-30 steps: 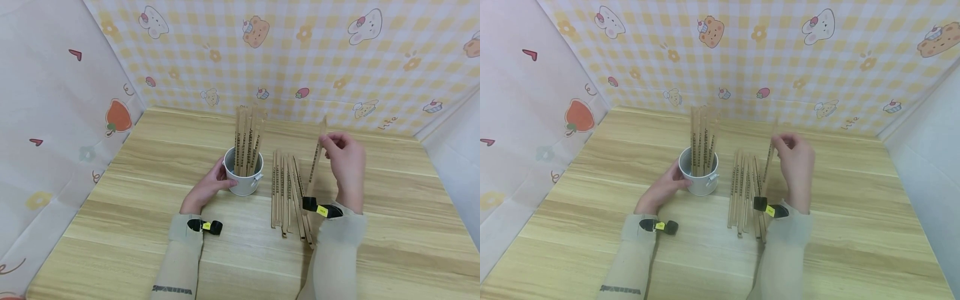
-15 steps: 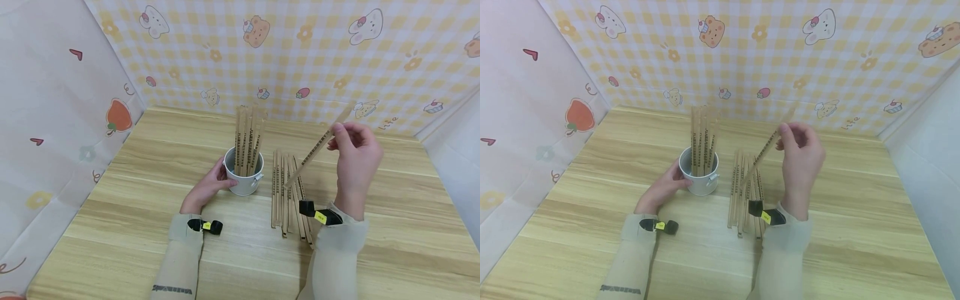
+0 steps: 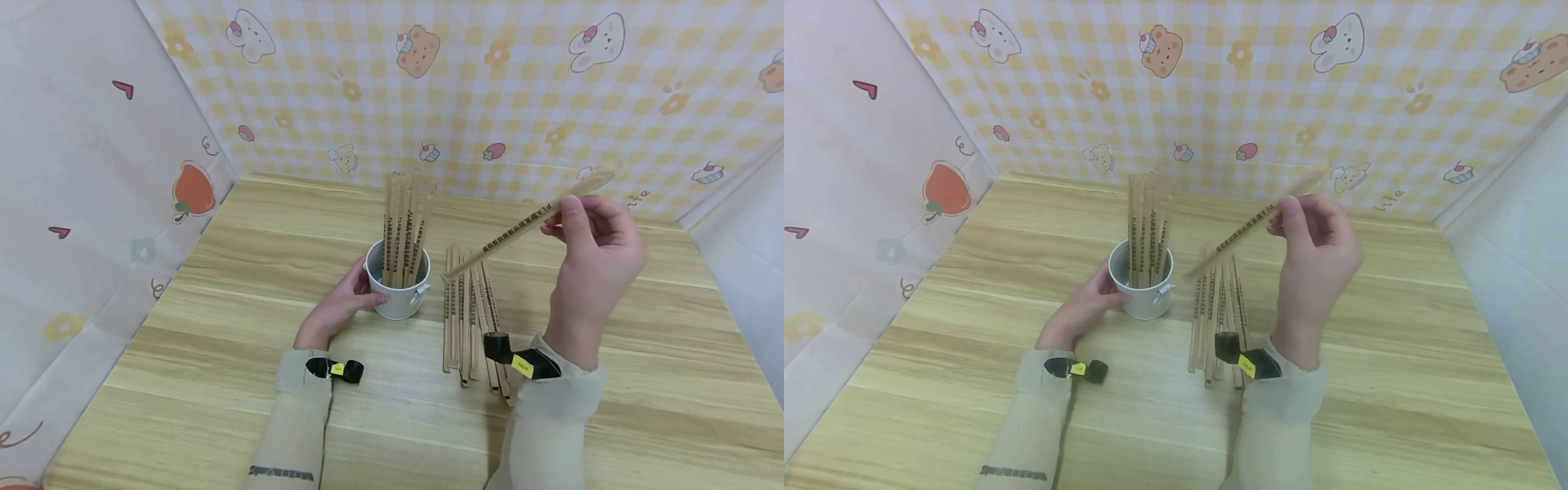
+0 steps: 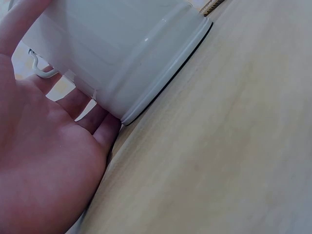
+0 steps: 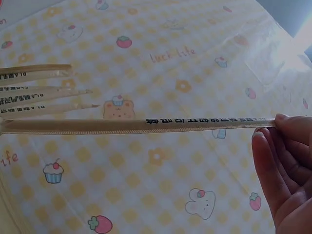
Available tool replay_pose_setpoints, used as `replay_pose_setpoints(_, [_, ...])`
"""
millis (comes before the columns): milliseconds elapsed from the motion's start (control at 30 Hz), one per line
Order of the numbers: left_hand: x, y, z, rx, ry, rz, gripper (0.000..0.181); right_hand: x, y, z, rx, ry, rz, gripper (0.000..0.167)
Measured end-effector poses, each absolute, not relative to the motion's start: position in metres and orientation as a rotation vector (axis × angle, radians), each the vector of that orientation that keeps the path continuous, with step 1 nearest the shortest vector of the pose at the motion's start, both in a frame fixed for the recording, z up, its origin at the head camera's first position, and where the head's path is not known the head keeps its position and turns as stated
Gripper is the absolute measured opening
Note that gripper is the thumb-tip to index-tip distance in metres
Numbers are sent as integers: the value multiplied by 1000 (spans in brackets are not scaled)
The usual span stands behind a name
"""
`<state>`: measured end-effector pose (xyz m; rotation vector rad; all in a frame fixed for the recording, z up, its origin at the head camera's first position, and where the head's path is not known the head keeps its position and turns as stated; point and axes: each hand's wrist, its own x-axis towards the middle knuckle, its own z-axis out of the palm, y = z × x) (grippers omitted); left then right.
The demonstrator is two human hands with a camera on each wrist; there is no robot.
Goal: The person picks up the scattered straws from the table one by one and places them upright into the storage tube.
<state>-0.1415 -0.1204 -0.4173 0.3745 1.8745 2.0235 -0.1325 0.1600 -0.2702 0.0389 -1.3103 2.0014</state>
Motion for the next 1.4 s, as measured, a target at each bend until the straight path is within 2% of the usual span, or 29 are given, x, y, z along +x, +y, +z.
replay_pose_setpoints(333, [-143,-121,-420,388,1870,2030,84,-128,140,-264,89,-1281,2017,24])
replay_pose_setpoints(800, [-142,-120,-417,402,1877,2022,85,-137,116,-278,191,-1755,1863,16])
replay_pose_setpoints(1400, [-143,-121,-419,428,1889,2026,85,-169,98,-332,206,-2301,1554,26])
